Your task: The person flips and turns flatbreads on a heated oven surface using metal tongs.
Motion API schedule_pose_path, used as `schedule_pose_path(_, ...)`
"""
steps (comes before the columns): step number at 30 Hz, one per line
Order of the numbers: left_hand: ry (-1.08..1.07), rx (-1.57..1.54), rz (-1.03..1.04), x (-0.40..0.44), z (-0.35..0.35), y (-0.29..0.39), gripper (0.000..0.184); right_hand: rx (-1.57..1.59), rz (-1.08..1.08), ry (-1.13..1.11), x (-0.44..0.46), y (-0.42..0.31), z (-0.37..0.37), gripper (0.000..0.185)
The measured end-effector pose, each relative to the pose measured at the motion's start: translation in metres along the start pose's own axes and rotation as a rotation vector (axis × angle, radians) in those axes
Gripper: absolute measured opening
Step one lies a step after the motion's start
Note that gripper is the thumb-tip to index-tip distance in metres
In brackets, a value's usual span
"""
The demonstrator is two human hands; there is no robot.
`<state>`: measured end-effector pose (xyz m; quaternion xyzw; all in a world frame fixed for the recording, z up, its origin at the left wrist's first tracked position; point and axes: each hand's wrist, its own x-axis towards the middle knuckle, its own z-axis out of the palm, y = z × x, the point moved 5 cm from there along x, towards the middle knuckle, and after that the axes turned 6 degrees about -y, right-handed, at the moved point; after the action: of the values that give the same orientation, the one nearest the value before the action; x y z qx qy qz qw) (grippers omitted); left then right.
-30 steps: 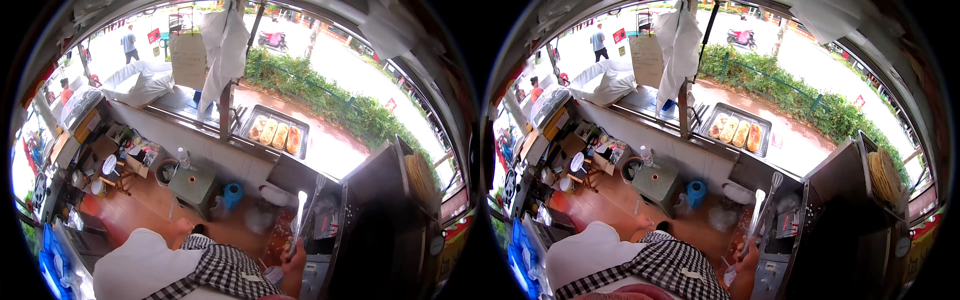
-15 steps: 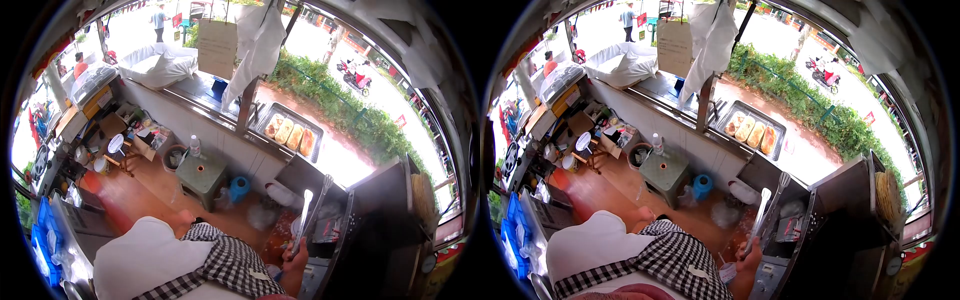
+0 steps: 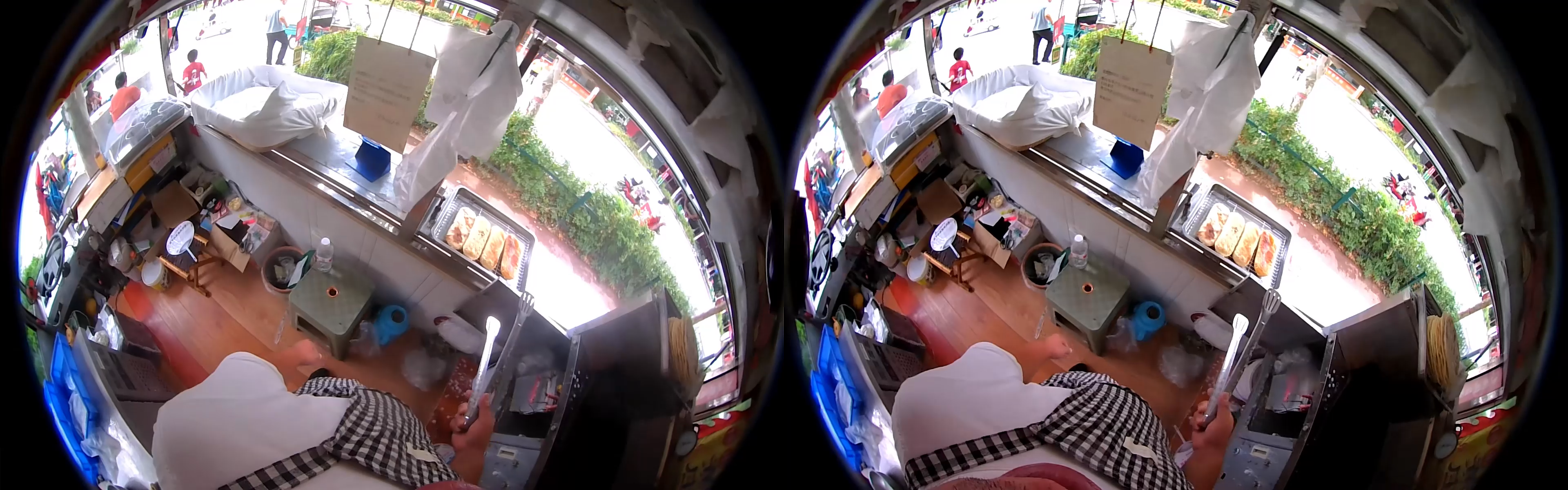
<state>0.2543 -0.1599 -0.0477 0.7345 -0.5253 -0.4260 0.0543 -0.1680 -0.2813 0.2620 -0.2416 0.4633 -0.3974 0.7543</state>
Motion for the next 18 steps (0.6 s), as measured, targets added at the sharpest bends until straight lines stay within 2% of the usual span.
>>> schedule_pose_path(2,0.027,0.043,-0.092,-0.006,0.001,-0.028,0.03,-0.015,0.013,-0.005,0.001,0.01,0.017,0.042)
schedule_pose_path(3,-0.011,0.065,-0.047,-0.011,0.002,-0.039,0.031,-0.024,0.019,-0.001,0.001,0.015,0.024,0.042)
schedule_pose_path(6,-0.066,0.275,0.151,-0.016,0.01,-0.077,0.032,-0.042,0.028,-0.002,0.002,0.026,0.044,0.042)
schedule_pose_path(8,-0.039,0.611,0.363,0.0,0.034,-0.106,0.034,-0.04,0.023,-0.01,0.004,0.034,0.056,0.041)
schedule_pose_path(10,0.021,0.373,0.304,-0.003,0.031,-0.126,0.035,-0.037,0.031,-0.005,0.004,0.041,0.068,0.041)
schedule_pose_path(12,0.019,0.332,0.29,-0.002,0.026,-0.138,0.036,-0.035,0.043,0.003,0.005,0.049,0.079,0.041)
schedule_pose_path(14,-0.043,0.485,0.322,0.006,0.022,-0.145,0.036,-0.037,0.06,0.012,0.008,0.058,0.09,0.04)
schedule_pose_path(17,0.098,0.341,0.28,-0.015,-0.013,-0.128,0.02,-0.046,0.066,-0.016,0.013,0.068,0.107,0.04)
schedule_pose_path(18,0.07,0.287,0.245,-0.021,-0.022,-0.128,0.021,-0.046,0.07,-0.026,0.015,0.072,0.113,0.041)
